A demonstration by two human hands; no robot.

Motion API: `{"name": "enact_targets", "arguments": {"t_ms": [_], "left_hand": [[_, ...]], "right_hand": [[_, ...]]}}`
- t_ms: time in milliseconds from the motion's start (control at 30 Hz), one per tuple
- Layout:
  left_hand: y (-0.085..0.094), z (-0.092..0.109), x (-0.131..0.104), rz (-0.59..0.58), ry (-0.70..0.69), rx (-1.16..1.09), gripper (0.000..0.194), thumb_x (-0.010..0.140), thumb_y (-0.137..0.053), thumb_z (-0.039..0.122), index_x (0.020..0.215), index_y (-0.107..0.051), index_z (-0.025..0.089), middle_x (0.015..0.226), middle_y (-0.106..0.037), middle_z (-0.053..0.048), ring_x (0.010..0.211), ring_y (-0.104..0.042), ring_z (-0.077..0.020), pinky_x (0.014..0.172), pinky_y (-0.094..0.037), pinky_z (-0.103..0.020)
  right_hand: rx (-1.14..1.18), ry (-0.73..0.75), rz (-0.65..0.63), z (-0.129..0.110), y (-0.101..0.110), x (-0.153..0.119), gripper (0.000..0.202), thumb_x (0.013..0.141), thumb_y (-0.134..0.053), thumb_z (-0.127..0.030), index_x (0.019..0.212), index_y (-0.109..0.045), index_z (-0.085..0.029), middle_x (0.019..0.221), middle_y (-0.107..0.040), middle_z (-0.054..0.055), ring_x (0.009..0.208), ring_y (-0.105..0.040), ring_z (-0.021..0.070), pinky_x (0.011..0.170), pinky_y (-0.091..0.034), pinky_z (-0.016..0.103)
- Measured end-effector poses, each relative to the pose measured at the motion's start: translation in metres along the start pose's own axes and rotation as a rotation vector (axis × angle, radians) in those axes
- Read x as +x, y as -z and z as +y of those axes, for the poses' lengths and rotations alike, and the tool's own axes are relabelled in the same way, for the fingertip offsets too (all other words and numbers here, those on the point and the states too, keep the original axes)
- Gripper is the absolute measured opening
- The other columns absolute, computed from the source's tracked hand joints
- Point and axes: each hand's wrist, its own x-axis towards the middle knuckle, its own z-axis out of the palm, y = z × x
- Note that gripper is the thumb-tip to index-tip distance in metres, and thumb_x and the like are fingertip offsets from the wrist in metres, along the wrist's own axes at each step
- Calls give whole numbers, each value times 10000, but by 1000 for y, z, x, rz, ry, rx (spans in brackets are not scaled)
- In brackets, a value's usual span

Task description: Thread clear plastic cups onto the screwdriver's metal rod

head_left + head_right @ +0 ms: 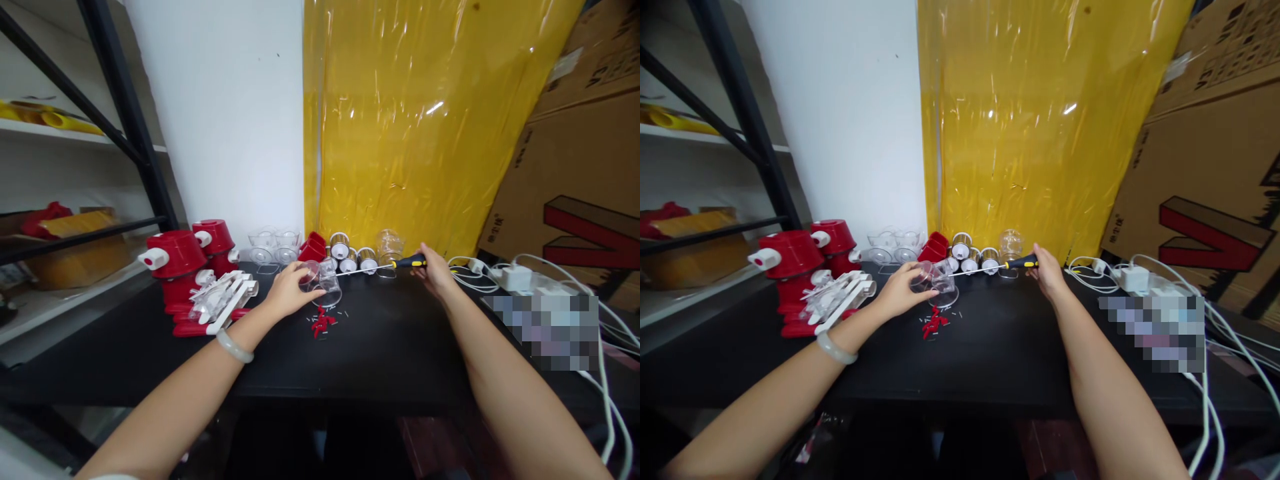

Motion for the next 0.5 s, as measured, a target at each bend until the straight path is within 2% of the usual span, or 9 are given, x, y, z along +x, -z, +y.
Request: {"name": "enact_targets", "arguments": {"t_ms": [67,167,267,367,500], "left_hand": [[0,0,0,1,-1,-7,369,747,-767,522,930,-679,214,1224,-577,-91,1099,-610,-279,971,-485,-435],[0,-1,-1,4,-2,-10,366,745,-768,525,920,-676,217,1226,-576,-86,1098,-608,-274,977,-483,-437],[0,-2,-1,4,-2,-9,375,740,-767,539,912,-672,220,1231,-574,-86,1104,-606,-276,985,-479,-437],[0,-2,-1,1,0,-9,371,739,-769,534,910,-672,220,1230,-575,-89,1098,-610,-275,981,-480,-432],[1,0,0,-3,7,-10,366,738,-771,524,923,-674,224,1226,-575,-87,1097,-611,-274,972,-484,-431]], "right_hand": [[-3,21,10,0,-1,0,399,697,-748,-547,718,-509,-228,408,-327,-107,328,-304,60,407,-393,216],[67,19,14,-5,-1,-2,324,650,-774,-396,748,-512,-232,539,-463,-80,410,-409,69,439,-439,219],[178,-1,-63,-10,-1,-6,269,603,-739,-307,777,-547,-234,702,-571,-38,570,-548,110,495,-495,242],[206,3,-86,-9,1,-6,264,638,-726,-402,763,-570,-230,746,-603,-13,616,-584,133,503,-507,260],[9,37,40,-2,1,1,456,735,-635,-671,701,-534,-228,537,-479,-38,407,-437,101,384,-408,241]]}}
